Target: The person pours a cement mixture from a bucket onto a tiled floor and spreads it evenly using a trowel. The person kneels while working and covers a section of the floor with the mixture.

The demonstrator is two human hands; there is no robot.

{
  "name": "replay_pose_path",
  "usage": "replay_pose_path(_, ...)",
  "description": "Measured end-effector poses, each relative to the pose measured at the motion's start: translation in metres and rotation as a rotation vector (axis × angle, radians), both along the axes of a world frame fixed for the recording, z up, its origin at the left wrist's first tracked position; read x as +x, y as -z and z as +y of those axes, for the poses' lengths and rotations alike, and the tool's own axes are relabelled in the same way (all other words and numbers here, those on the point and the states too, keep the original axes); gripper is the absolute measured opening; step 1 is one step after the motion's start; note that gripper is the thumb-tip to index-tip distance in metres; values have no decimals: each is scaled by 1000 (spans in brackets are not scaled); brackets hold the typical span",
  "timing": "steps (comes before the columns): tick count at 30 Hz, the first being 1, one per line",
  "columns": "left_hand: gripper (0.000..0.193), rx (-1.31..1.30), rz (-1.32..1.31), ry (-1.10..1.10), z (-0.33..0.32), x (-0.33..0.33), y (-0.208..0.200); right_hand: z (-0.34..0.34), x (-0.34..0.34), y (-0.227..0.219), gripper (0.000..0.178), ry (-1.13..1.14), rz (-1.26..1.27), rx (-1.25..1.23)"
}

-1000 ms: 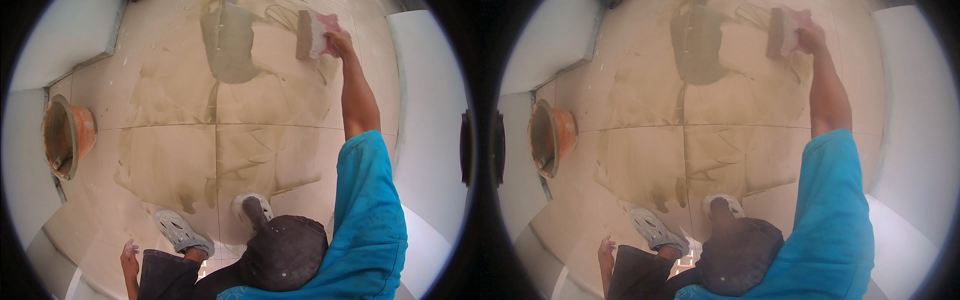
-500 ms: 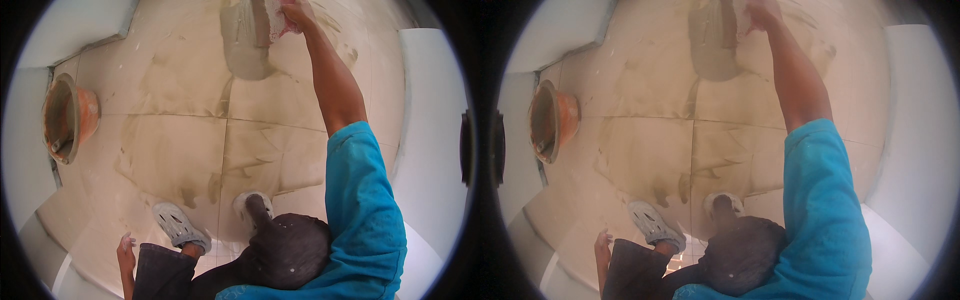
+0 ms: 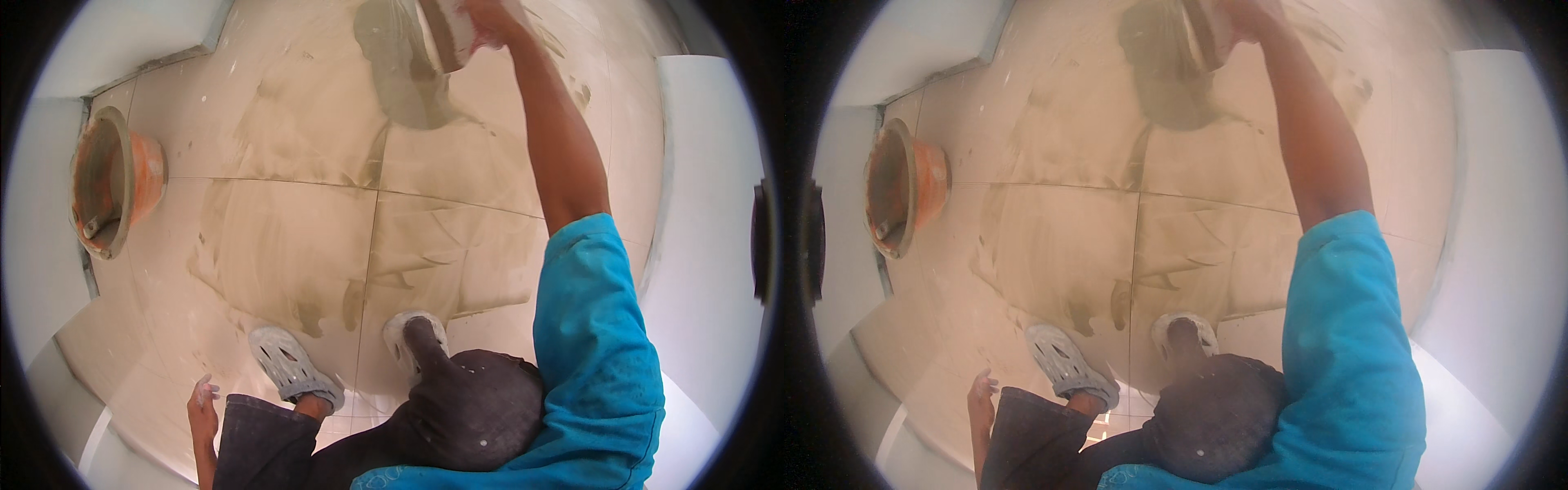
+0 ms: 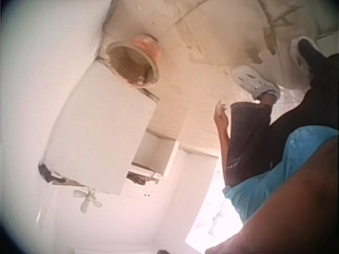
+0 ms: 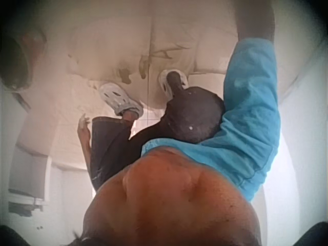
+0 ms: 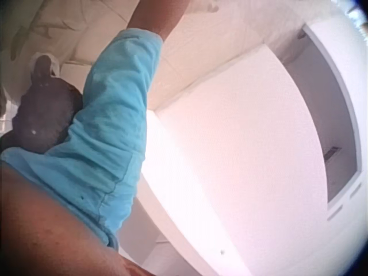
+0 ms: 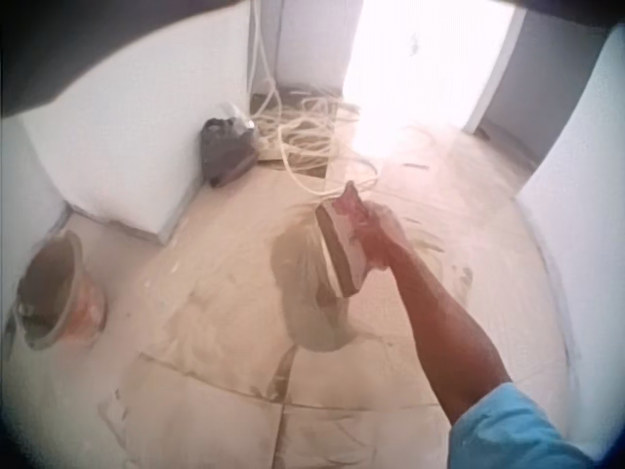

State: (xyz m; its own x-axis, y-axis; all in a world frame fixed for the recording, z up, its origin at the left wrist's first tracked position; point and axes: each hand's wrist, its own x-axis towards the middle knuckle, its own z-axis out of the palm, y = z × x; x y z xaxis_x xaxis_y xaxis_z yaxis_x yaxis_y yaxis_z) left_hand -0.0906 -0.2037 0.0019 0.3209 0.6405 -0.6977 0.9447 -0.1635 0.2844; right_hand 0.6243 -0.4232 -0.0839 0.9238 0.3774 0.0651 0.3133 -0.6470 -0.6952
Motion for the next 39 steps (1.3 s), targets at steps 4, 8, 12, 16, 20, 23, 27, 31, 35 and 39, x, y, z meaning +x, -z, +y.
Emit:
replay_pose_path(4,44,-36,8,-16,6,-3,14,-28,34,-3,30,93,-347,-393)
replay_pose_path(8,43,-19,36,-76,2,-8,7,-4,44,20,27,160,-341,-534)
replay_pose_path(12,43,-2,52,-77,-3,-11,-1,49,37,19,32,41,-288,-603)
replay_pose_path(16,43,-29,8,-61,1,-7,7,80,56,32,36,-261,-435,-485)
replay_pose_path(20,42,-28,5,-45,0,0,8,97,50,46,34,-609,-649,-412)
replay_pose_path(23,42,-7,14,-26,0,-7,8,100,37,54,32,-762,-696,-491)
replay_pose_path(27,42,-14,12,-49,-3,-4,1,53,-36,-8,37,-692,-489,-693)
replay_pose_path(31,42,2,8,-51,-7,-5,-3,20,-135,-7,55,-652,-578,-722)
replay_pose_path(35,41,7,8,-39,-2,-2,3,9,-271,32,49,-914,-710,-409)
replay_pose_path(39,58,-3,-35,40,-2,9,7,61,-316,46,47,-741,-488,-231)
